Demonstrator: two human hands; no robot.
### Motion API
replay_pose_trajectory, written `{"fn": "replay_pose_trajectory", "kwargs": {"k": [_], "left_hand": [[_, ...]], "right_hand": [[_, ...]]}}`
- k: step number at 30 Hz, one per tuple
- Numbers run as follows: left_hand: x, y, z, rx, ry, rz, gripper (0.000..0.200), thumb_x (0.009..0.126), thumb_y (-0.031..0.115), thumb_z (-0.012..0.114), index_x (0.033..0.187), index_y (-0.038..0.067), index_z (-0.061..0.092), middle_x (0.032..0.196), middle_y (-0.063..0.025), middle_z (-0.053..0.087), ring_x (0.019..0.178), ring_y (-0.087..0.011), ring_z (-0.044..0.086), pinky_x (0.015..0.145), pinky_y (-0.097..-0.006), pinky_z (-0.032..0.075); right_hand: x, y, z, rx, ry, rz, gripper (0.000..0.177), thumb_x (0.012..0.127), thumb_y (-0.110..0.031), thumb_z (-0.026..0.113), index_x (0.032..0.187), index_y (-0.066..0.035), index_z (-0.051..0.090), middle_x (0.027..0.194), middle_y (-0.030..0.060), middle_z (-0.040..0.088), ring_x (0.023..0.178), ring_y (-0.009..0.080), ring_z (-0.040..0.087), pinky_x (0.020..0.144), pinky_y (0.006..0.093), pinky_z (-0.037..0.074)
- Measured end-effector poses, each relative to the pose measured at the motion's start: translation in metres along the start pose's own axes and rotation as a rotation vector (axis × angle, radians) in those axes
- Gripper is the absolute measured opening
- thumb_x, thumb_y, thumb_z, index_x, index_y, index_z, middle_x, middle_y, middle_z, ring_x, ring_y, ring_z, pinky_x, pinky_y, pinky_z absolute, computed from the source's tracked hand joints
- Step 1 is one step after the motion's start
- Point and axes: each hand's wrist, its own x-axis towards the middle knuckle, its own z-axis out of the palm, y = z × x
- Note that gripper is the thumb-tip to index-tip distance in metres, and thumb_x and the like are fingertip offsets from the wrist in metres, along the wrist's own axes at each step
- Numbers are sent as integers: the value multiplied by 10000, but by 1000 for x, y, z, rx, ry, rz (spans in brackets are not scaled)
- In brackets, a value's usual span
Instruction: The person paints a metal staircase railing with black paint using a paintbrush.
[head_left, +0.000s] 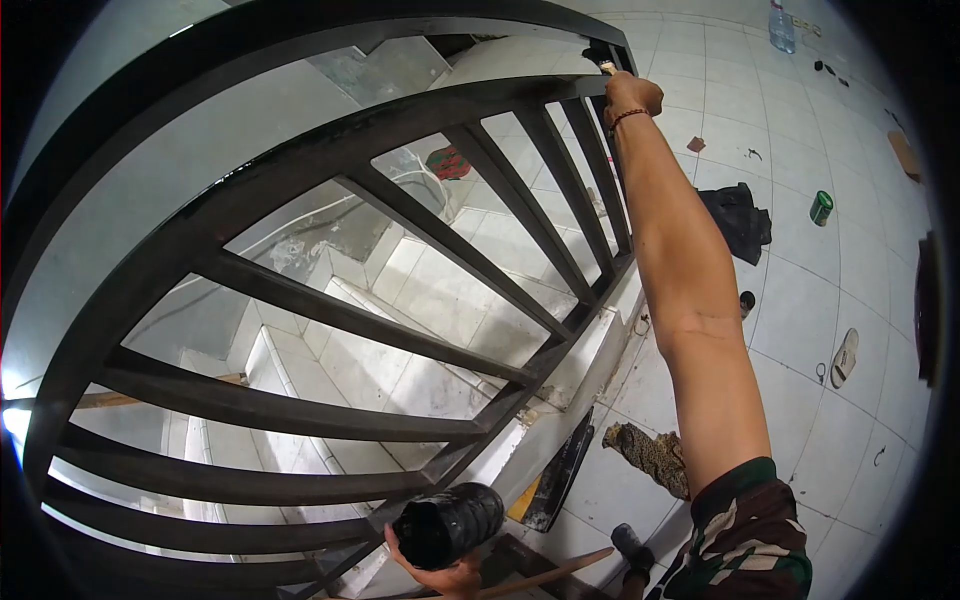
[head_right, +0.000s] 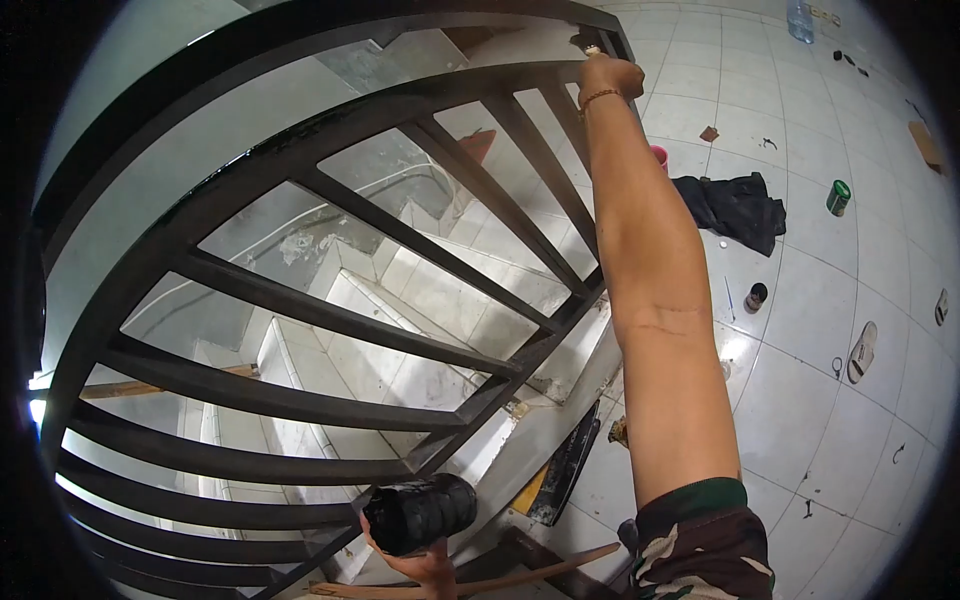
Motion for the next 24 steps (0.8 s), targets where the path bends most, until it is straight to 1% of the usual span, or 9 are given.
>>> {"fn": "replay_pose_trajectory", "kwargs": {"k": [2, 5, 7, 9, 11, 13, 17, 21, 24], "left_hand": [[-4, 4, 7, 58, -37, -84, 1098, 591, 494, 826, 1387, -18, 270, 1303, -145, 378, 1194, -281, 452, 1014, -390, 369], [-6, 11, 14, 54, -64, -108, 1098, 589, 494, 825, 1385, -19, 270, 1298, -146, 380, 1208, -287, 433, 1028, -406, 347], [-6, 14, 11, 95, -77, -87, 1080, 594, 482, 823, 1383, -12, 277, 1298, -151, 381, 1219, -290, 422, 1034, -409, 336], [-7, 12, 1, 134, -91, -65, 1062, 599, 471, 822, 1381, -5, 284, 1299, -155, 381, 1230, -293, 410, 1040, -413, 325], [-10, 2, -10, 198, -81, 53, 1033, 591, 422, 833, 1378, 18, 299, 1302, -149, 387, 1240, -297, 395, 1046, -421, 313], [-14, 5, -12, 178, -48, 9, 1033, 581, 408, 843, 1377, 27, 305, 1308, -140, 387, 1237, -295, 401, 1048, -420, 319], [-25, -21, -33, 188, 4, 27, 1061, 555, 375, 869, 1384, 39, 299, 1331, -119, 380, 1237, -283, 409, 1057, -417, 331], [-28, -18, -41, -32, 7, -16, 1065, 569, 359, 869, 1395, 37, 279, 1343, -120, 371, 1234, -275, 416, 1063, -415, 334], [-28, -9, -41, -51, 17, -57, 1081, 570, 349, 874, 1403, 31, 262, 1346, -120, 368, 1225, -274, 422, 1056, -416, 343]], "right_hand": [[1, -4, 4, 71, -60, 47, 174, 764, -61, 640, 862, 83, 630, 871, 191, 661, 686, 231, 667, 562, 328, 522], [29, 13, 28, 39, -64, -15, 133, 766, -52, 635, 829, 65, 627, 777, 143, 661, 585, 183, 632, 480, 288, 477], [15, 5, 21, 33, -78, -38, 121, 766, -51, 636, 817, 58, 626, 741, 125, 659, 549, 165, 615, 457, 269, 458], [-11, -3, -2, 91, -225, 16, 100, 785, -50, 629, 799, 49, 622, 690, 104, 650, 508, 124, 581, 439, 227, 433], [-37, -9, -19, 159, -281, 30, 103, 797, -50, 623, 799, 53, 621, 688, 102, 647, 504, 113, 574, 441, 222, 437], [-65, -19, -38, 241, -372, 38, 110, 829, -31, 594, 800, 73, 607, 675, 88, 625, 503, 82, 561, 439, 186, 445], [-101, -29, -63, 401, -474, 74, 65, 828, 22, 560, 805, 77, 585, 673, 72, 584, 511, 79, 558, 455, 143, 464], [-125, -32, -72, 494, -578, 93, 62, 818, 37, 554, 835, 92, 578, 706, 94, 584, 533, 94, 557, 455, 158, 459], [-142, -34, -80, 555, -665, 83, 81, 826, 30, 548, 851, 101, 577, 708, 100, 584, 539, 104, 554, 456, 171, 446]]}}
